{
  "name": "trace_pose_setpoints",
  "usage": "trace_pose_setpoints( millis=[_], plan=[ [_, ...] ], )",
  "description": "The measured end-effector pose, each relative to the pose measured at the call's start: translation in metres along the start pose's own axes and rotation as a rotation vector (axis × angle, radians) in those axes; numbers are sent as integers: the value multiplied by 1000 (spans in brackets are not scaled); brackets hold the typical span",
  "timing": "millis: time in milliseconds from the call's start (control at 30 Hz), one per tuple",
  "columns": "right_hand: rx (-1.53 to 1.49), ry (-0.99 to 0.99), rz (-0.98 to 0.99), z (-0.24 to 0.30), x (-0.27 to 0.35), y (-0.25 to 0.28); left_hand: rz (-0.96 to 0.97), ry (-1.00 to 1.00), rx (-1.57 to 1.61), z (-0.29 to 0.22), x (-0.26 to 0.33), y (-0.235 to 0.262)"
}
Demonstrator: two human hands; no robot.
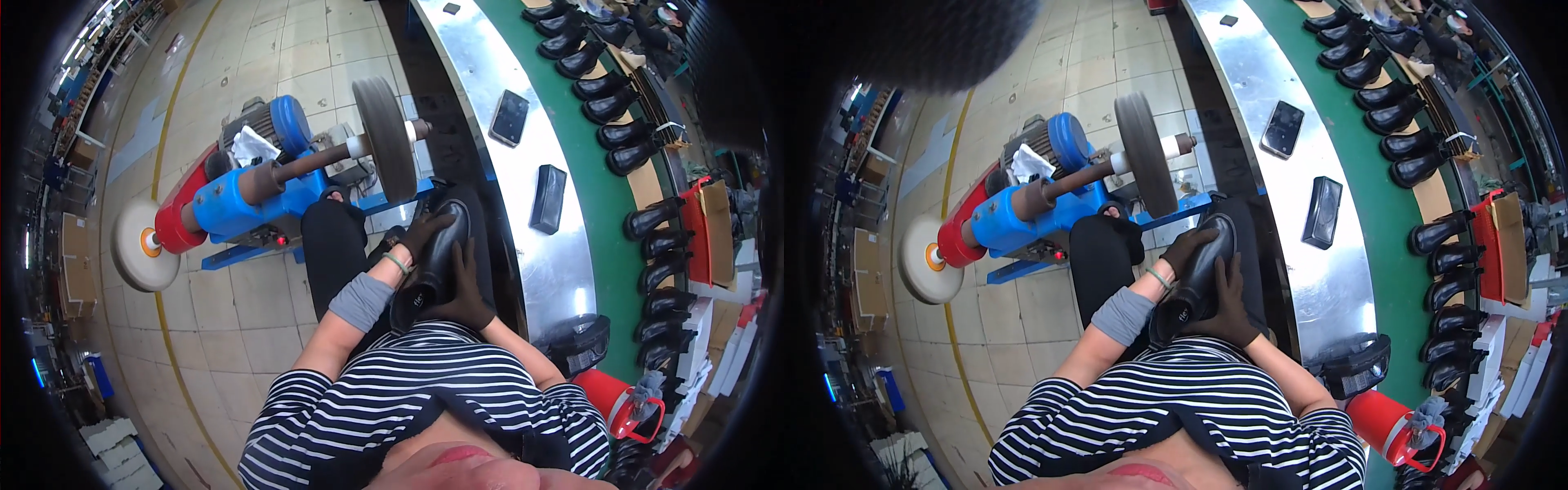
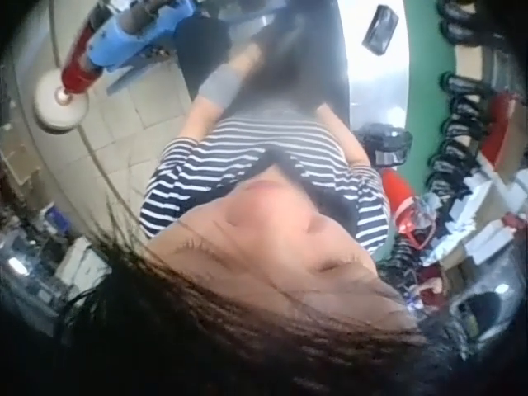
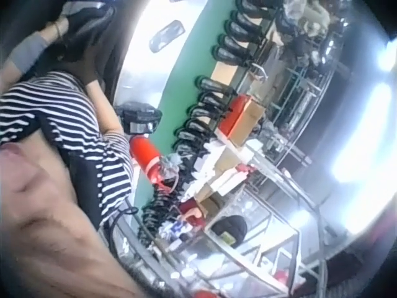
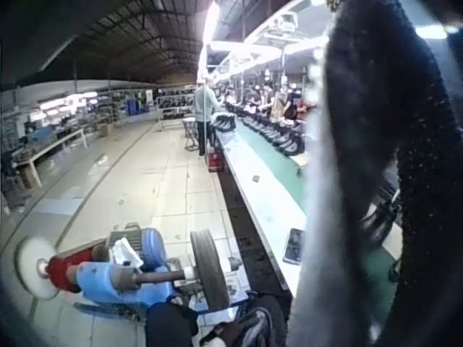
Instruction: Polishing the edges and surfaces of black leather boots using a motorized buffing wheel in a factory setting.
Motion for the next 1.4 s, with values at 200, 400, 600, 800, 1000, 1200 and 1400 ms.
trace_pose_setpoints(
  millis=[200, 400, 600, 800, 1000, 1200, 1400],
  plan=[
    [-240, 52, 284, 19, -4, -6, -274, 237, 372, 39, -28, 39],
    [-519, -278, 127, -12, -3, -32, -458, -50, 388, 59, -60, 118],
    [-1836, -711, 88, -7, -49, -20, -92, -123, 1005, 6, -65, 87],
    [-1430, -517, 98, -25, -75, -22, -165, -259, 967, -24, -55, 97],
    [-423, 235, 131, -87, 1, -2, 9, -198, 1031, -16, -19, 51],
    [-372, -41, 186, 50, -36, 47, 80, -273, 925, 10, -19, 76],
    [563, 306, 571, 86, -103, 6, -372, -297, 860, 40, -58, 158]
  ],
)
Point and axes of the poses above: each hand's wrist, its own x-axis away from the middle knuckle, its own y-axis out of the back of the hand, z = x × y, the point moved 5 cm from there along -x, towards the middle knuckle, and after that the axes turned 1 degree about y, right-handed, at the moved point
